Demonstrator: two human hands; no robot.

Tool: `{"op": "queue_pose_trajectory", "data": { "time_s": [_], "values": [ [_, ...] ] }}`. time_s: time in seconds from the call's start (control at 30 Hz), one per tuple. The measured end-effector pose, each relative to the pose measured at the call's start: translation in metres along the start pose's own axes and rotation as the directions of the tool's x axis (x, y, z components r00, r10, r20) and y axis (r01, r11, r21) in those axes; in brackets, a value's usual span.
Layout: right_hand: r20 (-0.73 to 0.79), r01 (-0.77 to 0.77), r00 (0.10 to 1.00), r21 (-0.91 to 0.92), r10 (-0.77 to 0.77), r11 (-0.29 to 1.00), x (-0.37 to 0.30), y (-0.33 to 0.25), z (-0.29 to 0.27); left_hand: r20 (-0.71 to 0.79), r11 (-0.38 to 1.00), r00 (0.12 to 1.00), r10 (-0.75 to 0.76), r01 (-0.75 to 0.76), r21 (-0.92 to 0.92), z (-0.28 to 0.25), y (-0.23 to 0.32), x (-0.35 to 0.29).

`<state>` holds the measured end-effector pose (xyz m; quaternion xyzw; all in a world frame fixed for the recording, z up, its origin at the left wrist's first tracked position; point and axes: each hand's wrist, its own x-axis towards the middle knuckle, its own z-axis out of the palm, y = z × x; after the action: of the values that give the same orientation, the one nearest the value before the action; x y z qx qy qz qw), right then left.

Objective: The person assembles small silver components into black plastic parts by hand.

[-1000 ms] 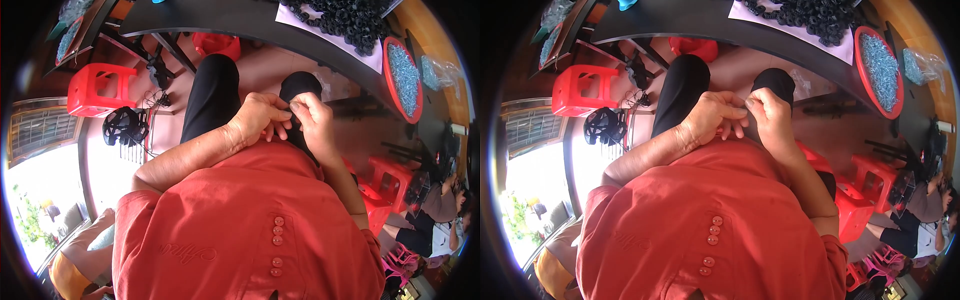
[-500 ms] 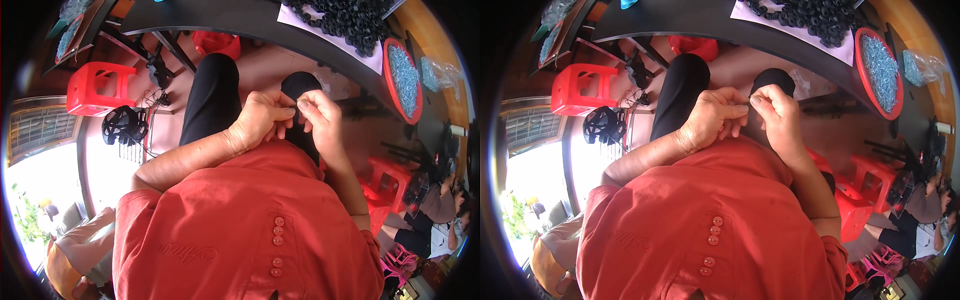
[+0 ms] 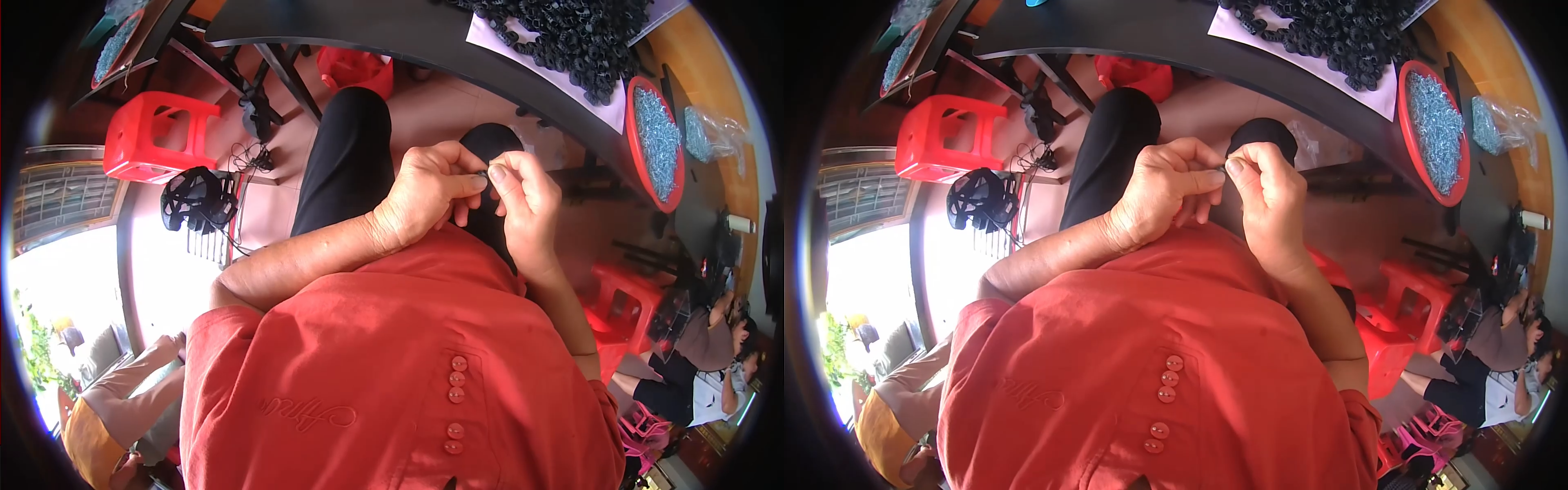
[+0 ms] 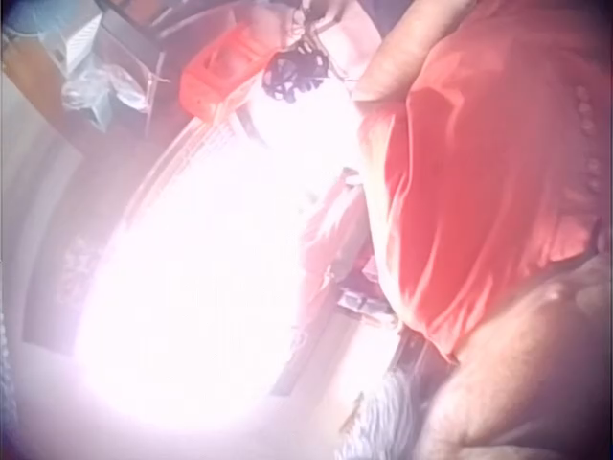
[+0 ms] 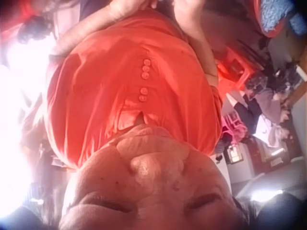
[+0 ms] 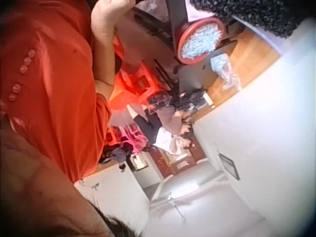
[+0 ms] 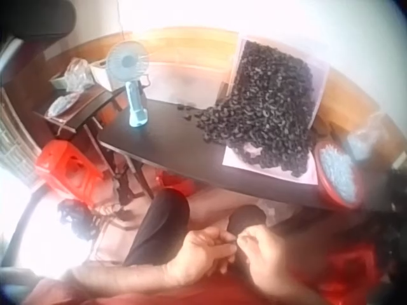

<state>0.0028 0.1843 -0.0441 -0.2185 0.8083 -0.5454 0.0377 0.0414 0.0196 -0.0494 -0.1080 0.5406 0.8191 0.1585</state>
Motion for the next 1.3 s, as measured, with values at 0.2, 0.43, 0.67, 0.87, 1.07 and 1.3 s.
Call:
{"op": "queue_pose_trajectory", "data": {
  "time_s": [0.2,0.43,0.67,0.87,1.07,1.3],
  "values": [
    [-0.015,0.058,0.998,-0.060,-0.059,0.997,0.001,-0.002,0.010,-0.076,0.995,0.992,0.101,-0.099,0.029,-0.001,-0.006,-0.002],
    [-0.112,0.023,0.993,0.008,-0.022,1.000,0.000,0.007,0.021,-0.099,0.995,0.991,0.094,-0.091,0.034,-0.001,-0.005,0.000],
    [-0.110,0.013,0.994,0.078,-0.005,0.997,-0.002,0.007,0.024,-0.144,0.993,0.984,0.106,-0.096,0.073,-0.002,-0.010,-0.001],
    [-0.155,-0.055,0.982,0.327,0.111,0.943,-0.005,0.009,0.025,-0.098,0.994,0.992,0.080,-0.072,0.079,-0.002,0.001,0.000],
    [-0.106,-0.103,0.983,0.371,0.153,0.923,-0.007,0.012,0.026,-0.122,0.996,0.989,0.089,-0.085,0.032,-0.001,-0.006,-0.002],
    [-0.100,-0.018,0.994,0.188,0.038,0.982,-0.011,0.016,0.027,-0.162,0.987,0.975,0.149,-0.137,0.082,0.001,-0.016,-0.003]
  ]
}}
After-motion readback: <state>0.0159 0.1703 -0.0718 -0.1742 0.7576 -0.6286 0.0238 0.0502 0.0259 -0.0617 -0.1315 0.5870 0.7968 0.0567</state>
